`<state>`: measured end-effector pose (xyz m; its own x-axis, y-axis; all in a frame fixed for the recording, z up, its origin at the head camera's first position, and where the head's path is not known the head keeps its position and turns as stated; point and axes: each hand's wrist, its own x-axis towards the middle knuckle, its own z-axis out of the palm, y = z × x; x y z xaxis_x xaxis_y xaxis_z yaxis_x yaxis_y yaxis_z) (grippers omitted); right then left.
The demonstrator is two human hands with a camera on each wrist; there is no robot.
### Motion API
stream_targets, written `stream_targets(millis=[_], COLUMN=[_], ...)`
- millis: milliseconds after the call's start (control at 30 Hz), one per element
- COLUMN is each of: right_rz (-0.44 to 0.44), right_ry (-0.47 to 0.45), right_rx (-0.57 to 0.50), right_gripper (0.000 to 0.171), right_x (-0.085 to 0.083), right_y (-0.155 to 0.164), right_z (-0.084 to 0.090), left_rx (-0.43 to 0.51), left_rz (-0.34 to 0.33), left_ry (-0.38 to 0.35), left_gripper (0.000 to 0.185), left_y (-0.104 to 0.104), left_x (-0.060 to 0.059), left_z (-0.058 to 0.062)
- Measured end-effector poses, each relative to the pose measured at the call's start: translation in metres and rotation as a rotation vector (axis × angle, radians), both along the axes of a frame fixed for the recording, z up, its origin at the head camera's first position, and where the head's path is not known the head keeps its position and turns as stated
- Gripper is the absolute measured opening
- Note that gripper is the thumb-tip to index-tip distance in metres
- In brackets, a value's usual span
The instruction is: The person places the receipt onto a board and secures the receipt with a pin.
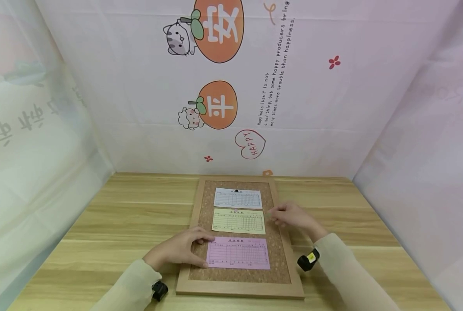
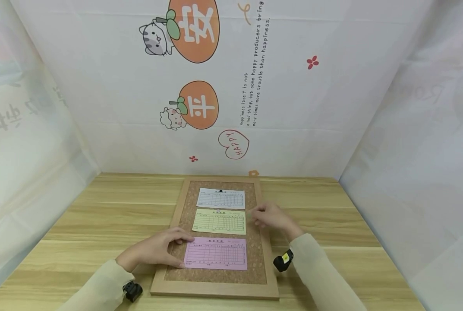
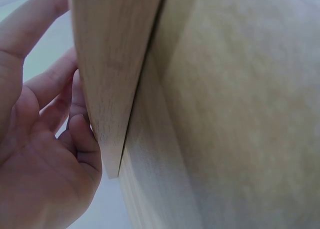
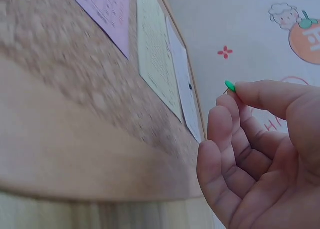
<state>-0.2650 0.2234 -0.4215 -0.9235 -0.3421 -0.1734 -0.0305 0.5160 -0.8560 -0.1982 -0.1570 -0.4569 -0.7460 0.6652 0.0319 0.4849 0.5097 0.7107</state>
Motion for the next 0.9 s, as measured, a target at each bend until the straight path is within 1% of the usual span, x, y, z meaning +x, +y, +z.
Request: stream_targets(millis=[100, 200, 433, 533, 700, 767, 900], right_rz=[0.021, 0.063, 0.175, 0.215, 0.228, 0.22, 0.231], right_ry=[-0.003, 0.004, 0.07, 0.077, 0.067, 0.061, 0.052], right_rx=[0.016, 0.023, 0.03, 0.019, -0.005, -0.001, 0.022], right_gripper=[0.032, 0.03, 0.027, 0.026, 0.023, 0.023, 0.022], right_x=[0.001, 0.002, 0.008, 0.011, 0.016, 0.019, 0.021], right_y=[-0.008, -0.015, -0.035, -0.045, -0.061, -0.066, -0.075], right_z=[-0.003, -0.006, -0.01, -0.011, -0.014, -0.015, -0.019], left_rx=[0.002, 0.0, -0.004, -0.008, -0.007, -0.007, -0.01], left_rz=[-0.001, 0.001, -0.003, -0.002, 0.0, 0.0, -0.003], left_ry=[0.012, 0.016, 0.018, 0.011, 0.009, 0.01, 0.011], left_gripper=[0.069, 0.069, 0.069, 0.069, 0.069, 0.069, 0.069], left_y=[0.0, 0.0, 0.0, 0.0, 0.0, 0.0, 0.0], left_x=[0.0, 0.0, 0.0, -0.001, -0.001, -0.001, -0.001], left_z=[0.0, 0.0, -0.001, -0.001, 0.0, 0.0, 0.001])
